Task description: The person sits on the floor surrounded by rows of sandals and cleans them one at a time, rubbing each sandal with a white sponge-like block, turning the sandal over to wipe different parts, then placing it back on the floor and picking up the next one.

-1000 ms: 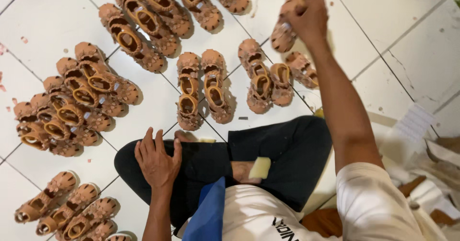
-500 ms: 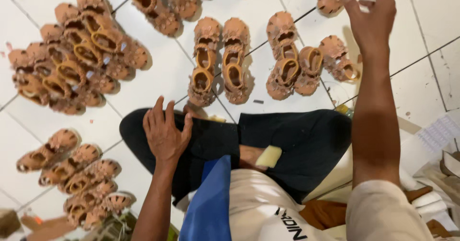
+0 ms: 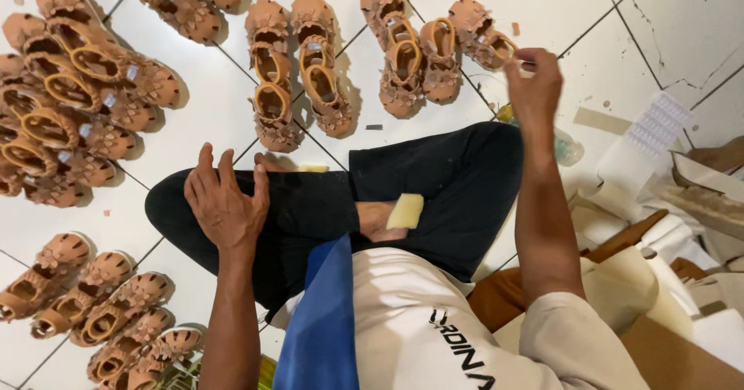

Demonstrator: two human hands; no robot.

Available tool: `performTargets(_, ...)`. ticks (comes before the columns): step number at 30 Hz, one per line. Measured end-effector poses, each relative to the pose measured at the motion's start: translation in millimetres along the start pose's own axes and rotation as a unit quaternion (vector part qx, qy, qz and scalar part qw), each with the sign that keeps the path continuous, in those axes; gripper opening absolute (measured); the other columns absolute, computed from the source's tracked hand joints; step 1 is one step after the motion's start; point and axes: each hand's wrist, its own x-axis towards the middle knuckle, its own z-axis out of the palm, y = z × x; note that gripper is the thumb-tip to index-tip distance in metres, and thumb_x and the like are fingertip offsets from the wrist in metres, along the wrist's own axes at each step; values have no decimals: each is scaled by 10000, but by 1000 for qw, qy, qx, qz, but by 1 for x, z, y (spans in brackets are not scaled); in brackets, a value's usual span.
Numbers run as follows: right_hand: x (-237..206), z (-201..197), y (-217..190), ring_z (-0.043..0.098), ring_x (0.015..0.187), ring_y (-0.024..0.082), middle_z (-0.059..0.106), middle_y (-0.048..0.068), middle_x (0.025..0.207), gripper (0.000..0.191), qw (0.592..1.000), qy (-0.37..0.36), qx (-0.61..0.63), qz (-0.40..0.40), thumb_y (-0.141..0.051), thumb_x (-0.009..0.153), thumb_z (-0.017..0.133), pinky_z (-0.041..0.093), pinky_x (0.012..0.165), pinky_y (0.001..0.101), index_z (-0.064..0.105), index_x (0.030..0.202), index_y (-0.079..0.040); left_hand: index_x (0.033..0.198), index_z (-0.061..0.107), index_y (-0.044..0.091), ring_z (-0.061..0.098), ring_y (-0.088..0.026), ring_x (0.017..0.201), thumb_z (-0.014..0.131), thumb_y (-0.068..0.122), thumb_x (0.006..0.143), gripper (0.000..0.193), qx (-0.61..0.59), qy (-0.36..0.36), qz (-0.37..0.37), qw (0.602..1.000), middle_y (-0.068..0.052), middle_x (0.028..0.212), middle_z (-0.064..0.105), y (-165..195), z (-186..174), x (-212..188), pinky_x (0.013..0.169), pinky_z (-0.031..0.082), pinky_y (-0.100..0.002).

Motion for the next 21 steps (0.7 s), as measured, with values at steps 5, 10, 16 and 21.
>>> performTargets(5,3,26,-11,629,988,387,637,249,1141,367,971,21,-198,-134,-187,725,891,545,855,482,747,1023,-27,1309,680,10,524,-365,1326,712,379,1012,474,-7,2,0,1000,-203,1499,535,1,2,-2,1160,372,-487)
performTargets(10,11,-2,-21,680,1007,322,666,183,1136,214,996,-72,-54,-10,-87,917,819,567,885,447,718,1089,-9,1282,686,2,527,-386,1317,727,326,999,432,-44,5,-5,999,-222,1454,562,0,-2,-6,1146,371,-502)
performTargets(16,-37,-81,-111,725,1031,321,679,198,1218,217,982,-68,27,-173,-28,927,814,616,829,358,686,1096,22,1294,653,43,610,-314,1300,693,206,962,372,-368,-87,-66,924,-172,1361,654,57,2,-1,1224,274,-475)
performTargets(21,-98,-79,-216,686,972,350,650,182,1105,284,979,-100,56,-168,-32,845,833,562,833,390,670,1069,32,1539,363,76,560,-252,1350,572,386,1074,597,-725,-164,-38,668,-106,1496,519,129,12,4,1146,417,-440)
